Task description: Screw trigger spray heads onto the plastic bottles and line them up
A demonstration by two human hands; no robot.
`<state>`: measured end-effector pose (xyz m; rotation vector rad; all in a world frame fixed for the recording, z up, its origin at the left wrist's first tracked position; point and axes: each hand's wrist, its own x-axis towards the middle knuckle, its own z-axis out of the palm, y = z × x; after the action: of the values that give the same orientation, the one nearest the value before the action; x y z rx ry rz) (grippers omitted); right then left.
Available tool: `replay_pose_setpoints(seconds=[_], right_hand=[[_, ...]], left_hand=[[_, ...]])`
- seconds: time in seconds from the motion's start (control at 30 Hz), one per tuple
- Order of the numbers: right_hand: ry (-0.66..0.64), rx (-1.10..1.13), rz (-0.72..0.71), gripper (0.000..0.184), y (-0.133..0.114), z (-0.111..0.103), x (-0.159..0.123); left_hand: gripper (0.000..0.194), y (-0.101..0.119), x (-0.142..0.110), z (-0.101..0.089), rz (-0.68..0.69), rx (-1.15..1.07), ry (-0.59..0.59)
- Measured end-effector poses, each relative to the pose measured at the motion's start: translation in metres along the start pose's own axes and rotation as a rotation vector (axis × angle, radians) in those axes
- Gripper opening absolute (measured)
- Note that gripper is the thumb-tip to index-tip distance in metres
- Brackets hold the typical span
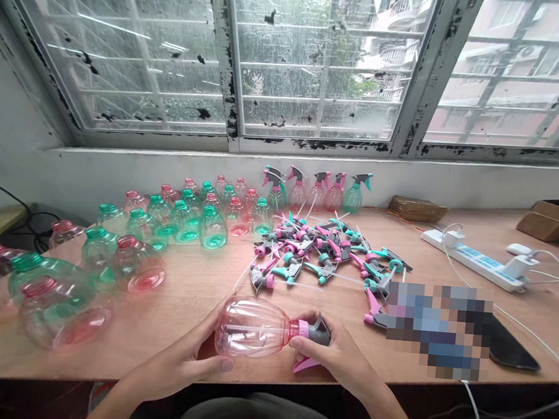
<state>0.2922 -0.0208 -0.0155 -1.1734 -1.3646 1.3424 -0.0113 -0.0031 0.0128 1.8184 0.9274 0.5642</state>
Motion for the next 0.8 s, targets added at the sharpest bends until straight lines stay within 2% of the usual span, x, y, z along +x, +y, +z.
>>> replay_pose_setpoints(seconds=[0.17, 0.43, 0.8], right_hand=[[-0.001, -0.003, -0.008, 0.042, 0.0026, -0.0003, -0.0010], [-0.012, 0.029, -0.005, 0.042, 0.0034, -0.0001, 0.0003], [-0.017, 0.039, 0.002, 0.041, 0.0021, 0.0002, -0.0012]], left_hand=[[0.096, -0.0002, -0.0007, 0.0013, 0.055, 0.014, 0.018], [0.101, 0.0000, -0.0013, 0.0000, -0.040, 0.018, 0.000], [0.099, -0.0016, -0.0006, 0.0003, 0.026, 0.016, 0.018]])
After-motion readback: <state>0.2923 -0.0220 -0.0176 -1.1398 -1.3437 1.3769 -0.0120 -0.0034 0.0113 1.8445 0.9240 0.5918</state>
